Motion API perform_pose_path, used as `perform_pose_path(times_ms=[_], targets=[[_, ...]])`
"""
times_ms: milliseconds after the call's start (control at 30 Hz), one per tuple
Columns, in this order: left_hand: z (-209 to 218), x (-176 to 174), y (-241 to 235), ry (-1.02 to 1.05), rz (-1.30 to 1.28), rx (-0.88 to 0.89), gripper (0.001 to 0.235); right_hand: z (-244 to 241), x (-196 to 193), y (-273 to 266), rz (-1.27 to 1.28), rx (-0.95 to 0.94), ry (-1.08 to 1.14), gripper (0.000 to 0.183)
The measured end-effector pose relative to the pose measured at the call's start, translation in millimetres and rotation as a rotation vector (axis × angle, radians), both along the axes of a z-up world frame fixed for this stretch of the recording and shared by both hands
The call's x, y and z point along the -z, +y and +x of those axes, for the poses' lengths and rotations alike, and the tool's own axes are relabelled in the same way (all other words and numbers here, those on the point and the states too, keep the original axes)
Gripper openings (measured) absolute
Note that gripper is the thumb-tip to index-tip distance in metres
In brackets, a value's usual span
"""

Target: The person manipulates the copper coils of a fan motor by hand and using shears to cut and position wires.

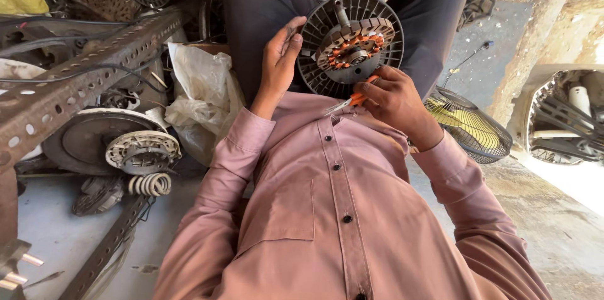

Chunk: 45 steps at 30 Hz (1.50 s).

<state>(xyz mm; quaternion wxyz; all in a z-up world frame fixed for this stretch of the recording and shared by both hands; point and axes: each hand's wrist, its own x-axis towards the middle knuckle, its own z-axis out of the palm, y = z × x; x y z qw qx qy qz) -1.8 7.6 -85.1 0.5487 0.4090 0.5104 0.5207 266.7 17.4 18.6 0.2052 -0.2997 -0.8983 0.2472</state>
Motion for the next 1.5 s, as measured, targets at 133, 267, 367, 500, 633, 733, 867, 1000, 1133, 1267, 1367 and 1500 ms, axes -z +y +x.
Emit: perform_pose_path(times_ms=[133, 267, 367, 500, 633, 733, 867, 1000, 1133, 1267, 1367, 1500], targets=[[5, -13, -2, 0.071, 0.013, -0.001, 0.042, 0, -4, 0, -0.026, -0.008, 0.001, 0.038], [7, -52, -9, 0.413, 0.199, -0.077, 0.033, 4, 0, 4, 0.003, -0.072, -0.028, 0.037], [4, -74, -10, 0.527, 0.276, -0.114, 0.029, 7, 2, 5, -0.02, -0.072, -0.006, 0.037], [-2, -83, -11, 0.539, 0.347, -0.14, 0.024, 15, 7, 3, -0.171, 0.019, 0.102, 0.035], [1, -82, -13, 0.535, 0.359, -0.178, 0.019, 15, 9, -3, -0.197, 0.321, 0.138, 0.037], [5, -82, -15, 0.497, 0.378, -0.181, 0.017, 16, 7, -6, -0.224, 0.25, 0.149, 0.038], [6, -83, -16, 0.463, 0.357, -0.214, 0.016, 4, 7, -9, -0.103, 0.106, 0.054, 0.041], [-2, -86, -14, 0.419, 0.355, -0.279, 0.015, 2, 9, -11, -0.027, 0.087, -0.018, 0.041], [-2, -96, -14, 0.42, 0.376, -0.311, 0.013, 3, 11, -11, -0.069, 0.12, 0.022, 0.04], [11, -102, -22, 0.446, 0.458, -0.222, 0.01, 7, 20, -16, -0.244, 0.307, 0.189, 0.037], [29, -102, -23, 0.448, 0.448, -0.07, 0.011, 12, 32, -22, -0.556, 0.463, 0.447, 0.034], [53, -108, -32, 0.468, 0.242, 0.225, 0.016, 11, 43, -28, -1.02, 0.58, 0.936, 0.031]])
